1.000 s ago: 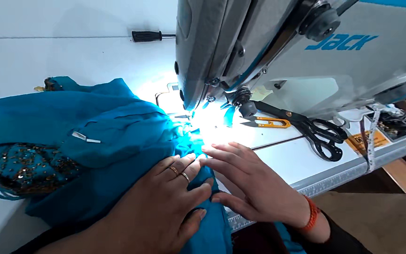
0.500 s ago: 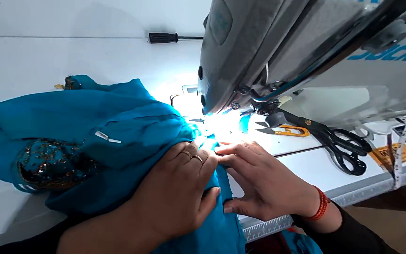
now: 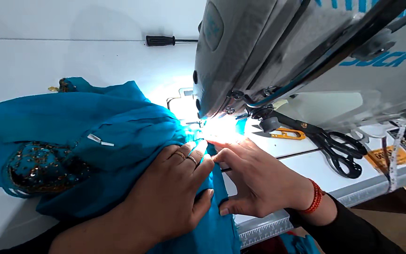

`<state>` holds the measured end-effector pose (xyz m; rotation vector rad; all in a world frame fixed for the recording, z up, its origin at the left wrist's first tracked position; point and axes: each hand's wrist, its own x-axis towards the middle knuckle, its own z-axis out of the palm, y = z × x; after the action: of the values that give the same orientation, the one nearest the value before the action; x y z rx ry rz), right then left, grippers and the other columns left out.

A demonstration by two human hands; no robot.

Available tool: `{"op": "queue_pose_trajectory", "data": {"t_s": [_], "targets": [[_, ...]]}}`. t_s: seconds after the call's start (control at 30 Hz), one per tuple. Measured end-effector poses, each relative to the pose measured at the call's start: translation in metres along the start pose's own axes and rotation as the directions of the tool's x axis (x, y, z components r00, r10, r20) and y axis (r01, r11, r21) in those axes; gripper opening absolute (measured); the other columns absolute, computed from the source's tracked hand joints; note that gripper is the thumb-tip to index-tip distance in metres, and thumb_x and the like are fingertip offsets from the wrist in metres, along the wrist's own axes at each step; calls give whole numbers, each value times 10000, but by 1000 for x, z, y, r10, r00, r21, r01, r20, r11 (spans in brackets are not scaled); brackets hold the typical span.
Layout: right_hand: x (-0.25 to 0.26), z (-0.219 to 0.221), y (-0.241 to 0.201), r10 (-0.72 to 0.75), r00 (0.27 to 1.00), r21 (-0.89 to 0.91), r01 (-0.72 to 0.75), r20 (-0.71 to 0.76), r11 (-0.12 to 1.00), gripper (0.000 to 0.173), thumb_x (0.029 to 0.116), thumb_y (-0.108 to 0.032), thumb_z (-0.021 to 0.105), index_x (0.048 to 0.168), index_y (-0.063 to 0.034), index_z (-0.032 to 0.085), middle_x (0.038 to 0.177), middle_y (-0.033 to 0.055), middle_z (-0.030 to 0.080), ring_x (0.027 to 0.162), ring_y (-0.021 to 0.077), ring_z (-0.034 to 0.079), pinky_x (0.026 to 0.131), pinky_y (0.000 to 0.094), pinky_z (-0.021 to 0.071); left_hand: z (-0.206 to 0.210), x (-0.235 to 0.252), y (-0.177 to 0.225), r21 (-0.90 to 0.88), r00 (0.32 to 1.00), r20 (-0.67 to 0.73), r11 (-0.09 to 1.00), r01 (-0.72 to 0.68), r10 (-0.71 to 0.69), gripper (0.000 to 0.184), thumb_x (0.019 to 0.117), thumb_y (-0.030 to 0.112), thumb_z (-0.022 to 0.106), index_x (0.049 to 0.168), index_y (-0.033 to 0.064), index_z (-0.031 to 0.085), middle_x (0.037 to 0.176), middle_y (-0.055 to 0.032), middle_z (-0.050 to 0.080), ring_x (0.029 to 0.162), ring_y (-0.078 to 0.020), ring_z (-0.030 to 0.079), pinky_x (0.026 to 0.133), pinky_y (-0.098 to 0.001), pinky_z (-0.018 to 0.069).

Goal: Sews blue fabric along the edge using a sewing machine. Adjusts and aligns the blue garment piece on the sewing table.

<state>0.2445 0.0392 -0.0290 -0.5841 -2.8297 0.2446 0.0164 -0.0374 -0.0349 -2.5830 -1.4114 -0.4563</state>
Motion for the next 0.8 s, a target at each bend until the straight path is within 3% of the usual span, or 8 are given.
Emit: {"op": "queue_pose_trajectory", "data": {"t_s": [0.4, 0.8], "targets": [[2, 1, 3, 19, 999, -16, -20, -40, 1000, 745, 849, -768, 505, 1211, -141, 680, 1424, 71, 614, 1234, 192, 595, 982, 447, 445, 0, 8, -11, -8, 1000, -1, 1000, -9, 9, 523, 963, 476, 405, 1257, 172, 713, 1284, -84, 699, 1253, -259, 619, 1003, -469, 464], [2, 2, 6, 37, 998, -21, -39, -51, 999, 744, 880, -733, 493, 1295, -142, 674, 1413, 57, 622, 1261, 201, 581, 1018, 472, 430, 1, 11, -16, -12, 1000, 4, 1000, 4, -4, 543, 955, 481, 411, 1229, 127, 718, 1253, -67, 708, 1264, -262, 606, 1016, -482, 453]]}}
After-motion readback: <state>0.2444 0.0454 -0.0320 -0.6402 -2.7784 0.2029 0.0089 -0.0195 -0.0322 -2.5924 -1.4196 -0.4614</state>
